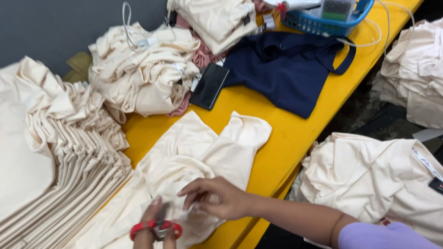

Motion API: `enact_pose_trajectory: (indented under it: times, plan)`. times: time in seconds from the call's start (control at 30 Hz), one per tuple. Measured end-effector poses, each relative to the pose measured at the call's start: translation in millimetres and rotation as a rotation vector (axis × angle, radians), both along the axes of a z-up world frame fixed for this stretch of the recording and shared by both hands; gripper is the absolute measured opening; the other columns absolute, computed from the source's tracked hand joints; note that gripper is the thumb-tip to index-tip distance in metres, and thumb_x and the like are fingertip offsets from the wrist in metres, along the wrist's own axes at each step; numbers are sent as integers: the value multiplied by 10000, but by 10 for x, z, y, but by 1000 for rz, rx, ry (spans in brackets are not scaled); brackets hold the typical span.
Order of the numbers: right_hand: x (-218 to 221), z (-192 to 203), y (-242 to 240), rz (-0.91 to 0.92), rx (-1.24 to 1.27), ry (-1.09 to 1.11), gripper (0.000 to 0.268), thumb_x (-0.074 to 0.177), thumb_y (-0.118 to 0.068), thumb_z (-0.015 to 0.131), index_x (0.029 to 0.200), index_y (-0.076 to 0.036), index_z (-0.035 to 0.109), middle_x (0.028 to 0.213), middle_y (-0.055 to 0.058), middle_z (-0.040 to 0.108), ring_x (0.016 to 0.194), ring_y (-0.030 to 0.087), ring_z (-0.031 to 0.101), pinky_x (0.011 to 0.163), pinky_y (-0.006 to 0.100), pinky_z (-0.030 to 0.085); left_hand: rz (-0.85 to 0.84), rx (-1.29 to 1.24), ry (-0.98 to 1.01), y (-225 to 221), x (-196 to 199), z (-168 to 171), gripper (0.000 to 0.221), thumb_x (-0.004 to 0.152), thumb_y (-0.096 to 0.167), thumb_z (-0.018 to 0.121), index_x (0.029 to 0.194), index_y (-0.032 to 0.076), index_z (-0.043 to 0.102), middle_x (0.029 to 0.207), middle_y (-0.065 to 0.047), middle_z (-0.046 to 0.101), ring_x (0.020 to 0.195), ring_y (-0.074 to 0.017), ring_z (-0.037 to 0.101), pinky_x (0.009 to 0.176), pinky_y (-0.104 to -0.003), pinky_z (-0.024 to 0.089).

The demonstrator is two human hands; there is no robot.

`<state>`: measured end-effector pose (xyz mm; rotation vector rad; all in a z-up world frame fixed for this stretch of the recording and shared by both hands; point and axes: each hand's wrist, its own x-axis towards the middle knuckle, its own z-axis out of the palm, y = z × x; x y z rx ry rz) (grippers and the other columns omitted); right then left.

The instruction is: Trimming excess threads and labels from t-shirts using scissors and then folding them at a workstation.

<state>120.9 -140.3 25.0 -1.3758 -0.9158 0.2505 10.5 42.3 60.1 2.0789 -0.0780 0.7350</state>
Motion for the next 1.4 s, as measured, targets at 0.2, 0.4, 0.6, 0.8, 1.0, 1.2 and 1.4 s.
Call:
enact_pose_trajectory:
  times: [0.2,0.4,0.6,0.8,1.0,1.2,1.4]
  plan:
    - [-156,-6,-10,-87,-7,77,231,955,-78,693,1136,-84,550,1016,107,717,922,197,716,814,296,583,134,365,219,225,94,-743,454,771,186,695,1216,272,725,1077,10,774,949,-259,697,830,-373,546]
    - [-404,-284,-249,-442,4,-492,442,940,-451,726,1060,-80,518,994,82,550,862,256,517,787,365,434,-202,442,341,420,55,-803,272,876,310,676,1094,147,681,998,-89,743,937,-317,687,815,-419,525]
    - [-238,-805,-348,-319,-306,-356,186,818,-111,747,962,-145,635,1014,49,577,954,262,537,831,392,427,-129,697,416,657,82,-1365,426,753,313,764,1162,230,680,1021,-25,771,998,-280,697,834,-418,544]
    - [-128,-846,-314,-259,-114,75,145,927,-139,721,1056,-134,656,1039,-11,665,1013,135,620,933,278,465,-154,481,238,507,51,-1267,343,764,244,798,1085,149,724,990,-41,781,886,-302,707,782,-386,533]
    - [16,-680,-468,-231,-88,133,273,881,-308,795,1081,-156,687,1061,-25,676,1024,109,623,937,251,475,-49,504,338,418,132,-1520,236,779,236,716,998,149,718,877,-71,733,849,-318,657,772,-410,501]
    - [44,-905,-697,-479,-491,-122,261,636,-54,690,871,-158,646,874,1,591,858,207,560,690,325,437,-259,22,21,-68,-12,-583,66,769,72,708,814,105,672,959,-59,733,846,-166,621,636,-270,438]
    - [481,-941,-855,39,99,842,228,857,10,630,1030,-135,604,864,15,634,701,108,610,608,233,530,-426,-464,324,91,-47,-1288,436,805,92,794,1228,54,697,843,-49,759,710,-97,649,655,-177,470]
